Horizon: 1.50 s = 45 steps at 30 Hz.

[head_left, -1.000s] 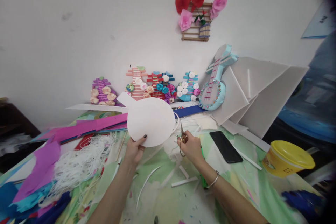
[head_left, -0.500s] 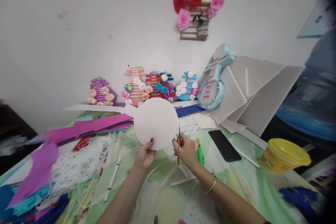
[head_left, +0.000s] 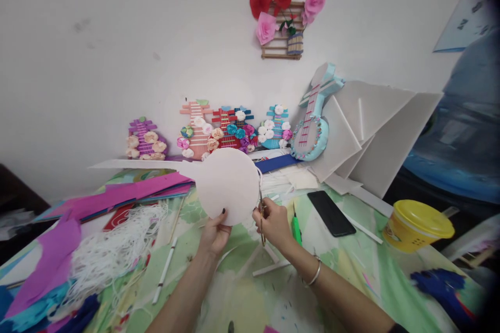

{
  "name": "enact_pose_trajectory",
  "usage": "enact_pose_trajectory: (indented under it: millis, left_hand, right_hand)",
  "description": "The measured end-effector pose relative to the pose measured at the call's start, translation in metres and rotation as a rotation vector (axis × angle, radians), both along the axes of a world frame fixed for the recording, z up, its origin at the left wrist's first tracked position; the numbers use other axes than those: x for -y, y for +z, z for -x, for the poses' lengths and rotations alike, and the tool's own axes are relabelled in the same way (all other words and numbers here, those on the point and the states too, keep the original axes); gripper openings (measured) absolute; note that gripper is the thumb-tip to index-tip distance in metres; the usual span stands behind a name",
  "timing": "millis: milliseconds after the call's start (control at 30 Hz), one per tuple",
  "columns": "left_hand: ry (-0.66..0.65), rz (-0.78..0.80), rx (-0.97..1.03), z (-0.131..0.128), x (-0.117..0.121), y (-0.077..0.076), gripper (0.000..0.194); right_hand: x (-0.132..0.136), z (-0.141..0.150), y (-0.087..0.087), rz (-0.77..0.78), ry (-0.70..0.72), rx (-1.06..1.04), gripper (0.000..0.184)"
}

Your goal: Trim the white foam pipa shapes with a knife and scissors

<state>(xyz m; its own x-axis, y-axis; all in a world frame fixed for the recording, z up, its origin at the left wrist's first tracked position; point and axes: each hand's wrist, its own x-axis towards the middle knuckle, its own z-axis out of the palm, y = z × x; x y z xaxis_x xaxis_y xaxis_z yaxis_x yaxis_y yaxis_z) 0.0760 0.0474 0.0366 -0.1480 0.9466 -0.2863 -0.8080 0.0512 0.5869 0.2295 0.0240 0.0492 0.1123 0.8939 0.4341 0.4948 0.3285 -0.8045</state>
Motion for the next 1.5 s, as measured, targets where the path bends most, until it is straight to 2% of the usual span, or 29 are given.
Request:
enact_pose_trajectory:
  millis: [267,467,633,867,967,1133,1300,1400,1500]
  left_hand:
    - [-0.007,-0.011,0.011,0.002,0.0,-0.001,0.043]
    - [0.009,-0.02,0.023,0.002,-0.003,-0.006,0.047]
    - [0.008,-0.02,0.038,0.003,-0.004,-0.006,0.048]
    - [0.026,-0.011,0.059,0.003,-0.003,0.001,0.045]
    - [0.044,-0.023,0.061,0.001,-0.001,0.008,0.045]
    - [0.059,-0.016,0.075,-0.002,0.002,0.017,0.047]
    - [0.06,-0.028,0.097,-0.002,0.004,0.023,0.044]
    - [0.036,-0.043,0.13,-0.001,0.005,0.021,0.041]
    - [-0.043,-0.109,0.149,0.001,0.005,0.014,0.036]
  right_hand:
    - [0.001,0.001,0.003,0.042,0.016,-0.05,0.014]
    - [0.0,0.001,0.005,0.099,0.053,-0.113,0.009]
    - [-0.001,0.0,0.007,0.13,0.051,-0.157,0.012]
    - [-0.003,-0.004,0.009,0.172,0.042,-0.245,0.022]
    - [-0.004,-0.006,0.009,0.161,0.058,-0.262,0.02]
    - [-0.005,-0.006,0.009,0.164,0.132,-0.301,0.022]
    - [-0.004,0.0,0.008,0.321,0.301,-0.471,0.029]
    - [-0.002,0.005,0.009,0.413,0.403,-0.604,0.039]
    - [0.003,0.006,0.014,0.472,0.46,-0.718,0.043]
